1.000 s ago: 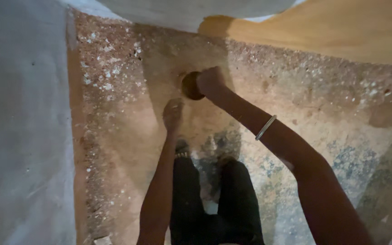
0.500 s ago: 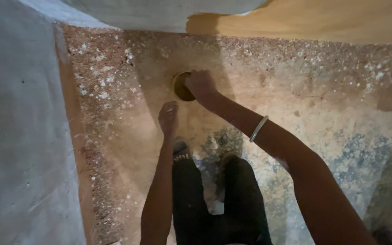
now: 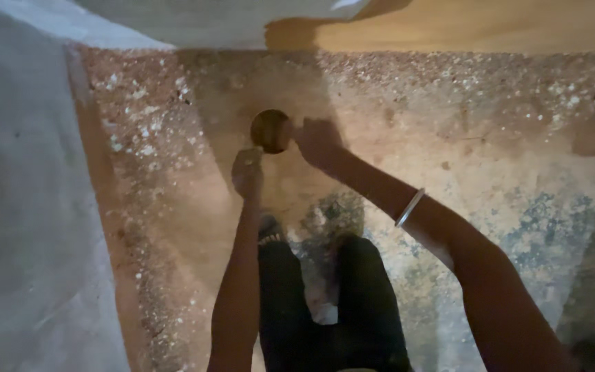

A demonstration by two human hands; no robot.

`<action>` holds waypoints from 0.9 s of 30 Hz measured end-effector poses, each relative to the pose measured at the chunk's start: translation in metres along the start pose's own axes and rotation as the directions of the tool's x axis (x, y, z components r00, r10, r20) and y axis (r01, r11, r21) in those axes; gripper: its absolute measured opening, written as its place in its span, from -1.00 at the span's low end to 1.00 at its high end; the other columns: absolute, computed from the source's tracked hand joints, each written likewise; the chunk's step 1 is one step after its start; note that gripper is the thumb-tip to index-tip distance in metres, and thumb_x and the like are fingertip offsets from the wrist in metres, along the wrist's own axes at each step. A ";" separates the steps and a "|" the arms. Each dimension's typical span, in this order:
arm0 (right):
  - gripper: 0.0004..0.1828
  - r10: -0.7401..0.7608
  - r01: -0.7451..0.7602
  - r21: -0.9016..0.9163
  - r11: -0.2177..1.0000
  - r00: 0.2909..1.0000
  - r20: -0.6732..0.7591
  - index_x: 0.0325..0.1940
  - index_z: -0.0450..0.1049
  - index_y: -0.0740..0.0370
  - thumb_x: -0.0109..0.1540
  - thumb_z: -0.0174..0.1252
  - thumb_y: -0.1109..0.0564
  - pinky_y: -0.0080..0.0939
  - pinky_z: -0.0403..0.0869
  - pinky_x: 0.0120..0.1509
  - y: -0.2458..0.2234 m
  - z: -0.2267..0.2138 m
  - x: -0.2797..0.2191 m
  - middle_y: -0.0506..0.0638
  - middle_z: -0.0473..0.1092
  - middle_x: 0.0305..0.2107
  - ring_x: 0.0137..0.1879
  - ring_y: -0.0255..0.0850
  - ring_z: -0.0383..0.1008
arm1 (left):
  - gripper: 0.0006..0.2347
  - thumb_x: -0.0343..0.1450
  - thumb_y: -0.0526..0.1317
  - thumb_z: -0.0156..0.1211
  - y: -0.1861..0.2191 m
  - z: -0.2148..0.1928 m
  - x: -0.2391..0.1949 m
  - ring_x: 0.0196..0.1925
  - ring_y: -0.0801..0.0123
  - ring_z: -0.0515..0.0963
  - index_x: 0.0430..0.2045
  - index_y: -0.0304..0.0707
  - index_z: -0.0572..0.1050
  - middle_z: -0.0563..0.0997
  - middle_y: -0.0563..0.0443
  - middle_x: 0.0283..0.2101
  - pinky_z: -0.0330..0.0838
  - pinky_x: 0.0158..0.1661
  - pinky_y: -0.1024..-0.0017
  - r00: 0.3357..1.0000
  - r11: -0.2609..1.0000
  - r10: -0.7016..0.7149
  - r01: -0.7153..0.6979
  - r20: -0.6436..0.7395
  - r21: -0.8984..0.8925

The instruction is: The person paints a wall with a brush, repeatedly dipping the brush into a small container on the floor to reload paint. The wall is partially painted in a light yellow color over a white base.

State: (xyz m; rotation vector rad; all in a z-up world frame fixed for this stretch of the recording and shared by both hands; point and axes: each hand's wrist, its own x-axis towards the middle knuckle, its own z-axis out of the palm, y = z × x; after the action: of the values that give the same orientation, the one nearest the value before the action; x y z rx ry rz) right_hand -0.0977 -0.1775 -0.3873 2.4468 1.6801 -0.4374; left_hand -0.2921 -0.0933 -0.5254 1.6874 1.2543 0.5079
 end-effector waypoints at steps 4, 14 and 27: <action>-0.67 0.016 -0.011 0.073 0.997 0.998 -0.065 0.06 0.50 -0.06 0.20 0.13 0.14 0.12 0.45 -0.28 0.011 0.000 -0.029 0.12 0.46 -0.31 -0.37 0.05 0.54 | -0.88 0.39 -0.22 0.16 -0.011 0.007 0.004 -0.09 0.30 0.68 -0.31 -0.01 0.63 0.70 0.20 -0.14 0.57 -0.07 0.38 0.973 0.839 0.230 -0.217 -0.036 -0.499; -0.63 0.040 -0.045 0.066 0.997 0.997 0.062 0.08 0.49 -0.07 0.18 0.16 0.11 0.08 0.49 -0.26 0.027 -0.017 -0.052 0.09 0.46 -0.26 -0.31 0.03 0.57 | -0.93 0.40 -0.24 0.24 -0.017 0.004 0.000 -0.07 0.32 0.67 -0.42 -0.03 0.67 0.70 0.17 -0.17 0.56 -0.02 0.32 0.983 0.976 0.180 -0.176 -0.019 0.131; -0.64 0.122 -0.218 0.733 0.645 0.976 0.182 0.23 0.49 -0.08 0.36 0.03 -0.06 0.00 0.56 -0.11 0.045 -0.020 -0.049 0.04 0.58 -0.20 -0.20 -0.07 0.64 | -0.68 0.48 0.06 0.19 -0.031 0.007 0.009 -0.16 0.15 0.67 -0.29 -0.23 0.63 0.71 -0.10 -0.19 0.50 -0.08 0.12 0.928 0.931 -0.328 0.287 0.177 0.224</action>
State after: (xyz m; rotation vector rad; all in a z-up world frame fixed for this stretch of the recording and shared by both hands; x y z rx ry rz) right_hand -0.0694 -0.2316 -0.3547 2.9841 1.3470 -1.4814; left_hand -0.2991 -0.0874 -0.5574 1.6115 1.4127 0.0132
